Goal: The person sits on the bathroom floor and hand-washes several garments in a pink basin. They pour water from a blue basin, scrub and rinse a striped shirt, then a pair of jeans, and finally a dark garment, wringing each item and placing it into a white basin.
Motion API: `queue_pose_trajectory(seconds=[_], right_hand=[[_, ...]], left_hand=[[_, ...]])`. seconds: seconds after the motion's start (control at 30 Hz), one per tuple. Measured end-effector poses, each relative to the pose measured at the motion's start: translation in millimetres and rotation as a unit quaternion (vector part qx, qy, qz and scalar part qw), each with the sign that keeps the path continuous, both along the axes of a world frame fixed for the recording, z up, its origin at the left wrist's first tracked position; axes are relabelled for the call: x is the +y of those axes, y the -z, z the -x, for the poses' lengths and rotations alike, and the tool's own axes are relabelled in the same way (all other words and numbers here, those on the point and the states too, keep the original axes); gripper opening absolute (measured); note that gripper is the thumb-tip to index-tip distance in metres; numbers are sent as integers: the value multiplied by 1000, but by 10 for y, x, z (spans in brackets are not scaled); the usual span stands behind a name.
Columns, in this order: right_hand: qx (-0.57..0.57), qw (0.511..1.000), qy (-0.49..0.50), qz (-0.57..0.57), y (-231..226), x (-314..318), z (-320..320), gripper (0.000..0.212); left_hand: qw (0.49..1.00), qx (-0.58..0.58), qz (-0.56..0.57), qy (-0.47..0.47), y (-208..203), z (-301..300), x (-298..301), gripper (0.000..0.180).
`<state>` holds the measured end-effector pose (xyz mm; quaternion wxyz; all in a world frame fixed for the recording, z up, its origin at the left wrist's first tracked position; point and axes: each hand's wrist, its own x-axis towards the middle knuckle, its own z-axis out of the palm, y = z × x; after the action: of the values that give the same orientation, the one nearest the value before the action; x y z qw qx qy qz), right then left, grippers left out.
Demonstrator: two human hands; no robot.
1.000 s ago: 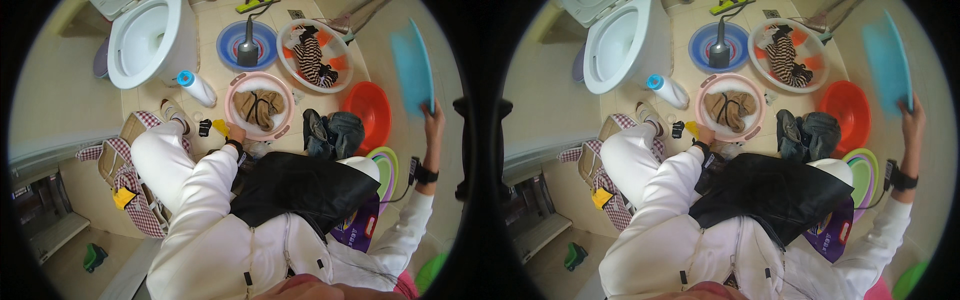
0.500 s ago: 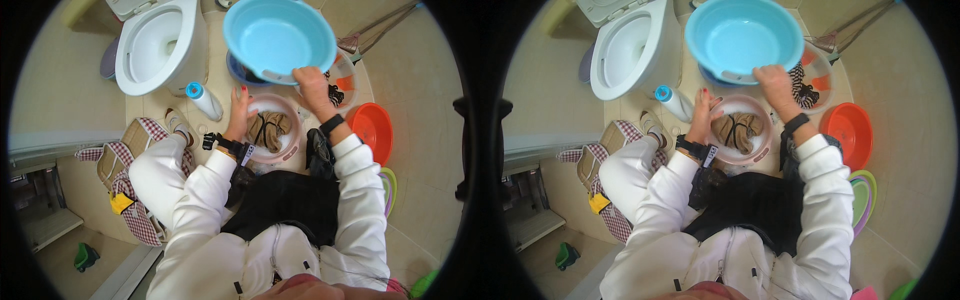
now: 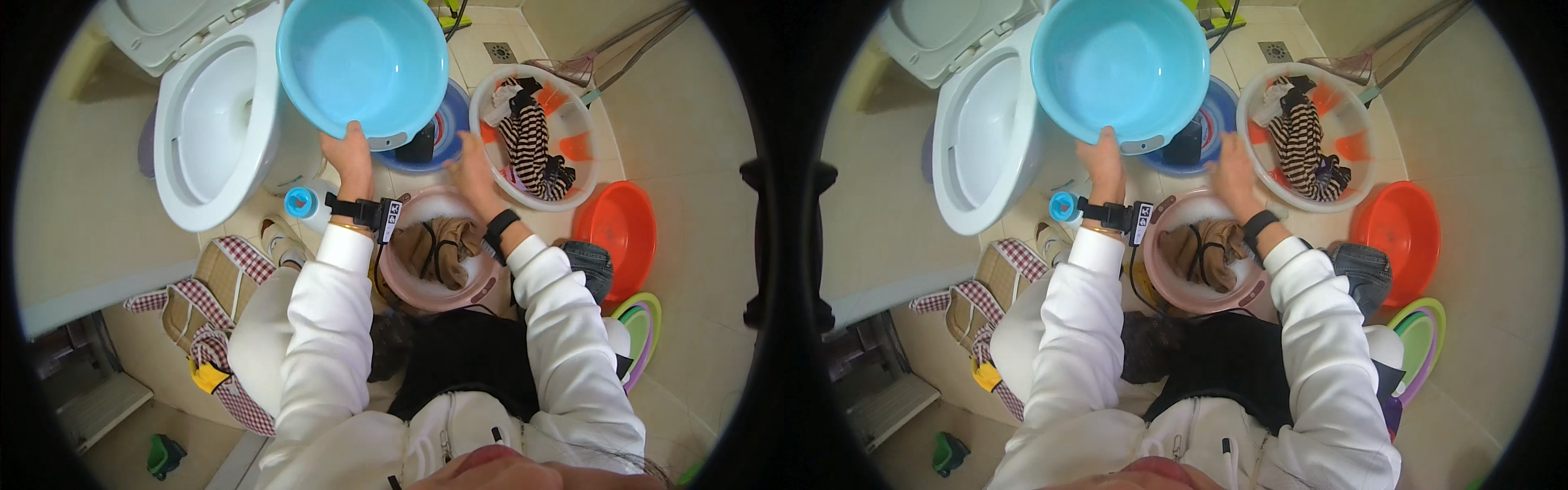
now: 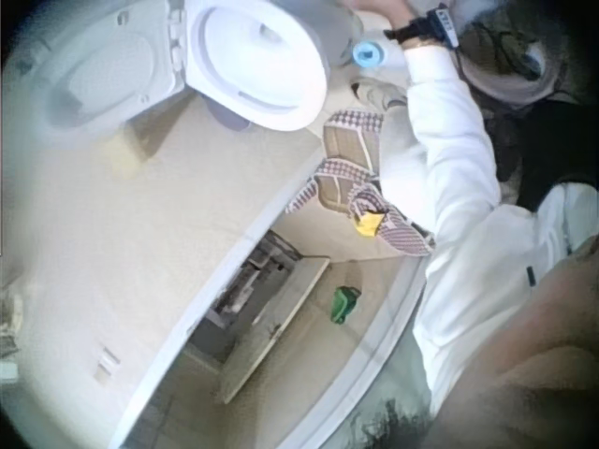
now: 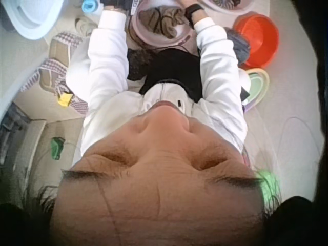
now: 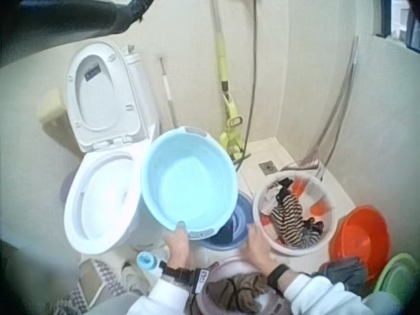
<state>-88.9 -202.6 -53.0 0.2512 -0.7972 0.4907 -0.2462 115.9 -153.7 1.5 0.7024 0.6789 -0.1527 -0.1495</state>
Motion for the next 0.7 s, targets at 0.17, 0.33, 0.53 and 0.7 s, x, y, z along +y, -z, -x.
queue_pose_trajectory(seconds=[0.17,0.33,0.53,0.7], right_hand=[[-296,688,208,-630,790,108,-565,46],[-463,582,246,-622,1153,180,-981,26],[-509,601,257,-560,1247,47,-1016,27],[-520,605,248,-550,1313,-226,-968,29]], left_hand=[[995,-96,-6,16,-34,5,-124,53],[951,-305,-37,21,-270,-87,-163,73],[912,-397,-100,-3,-441,-144,-107,79],[908,-394,-145,4,-345,-109,-49,77]])
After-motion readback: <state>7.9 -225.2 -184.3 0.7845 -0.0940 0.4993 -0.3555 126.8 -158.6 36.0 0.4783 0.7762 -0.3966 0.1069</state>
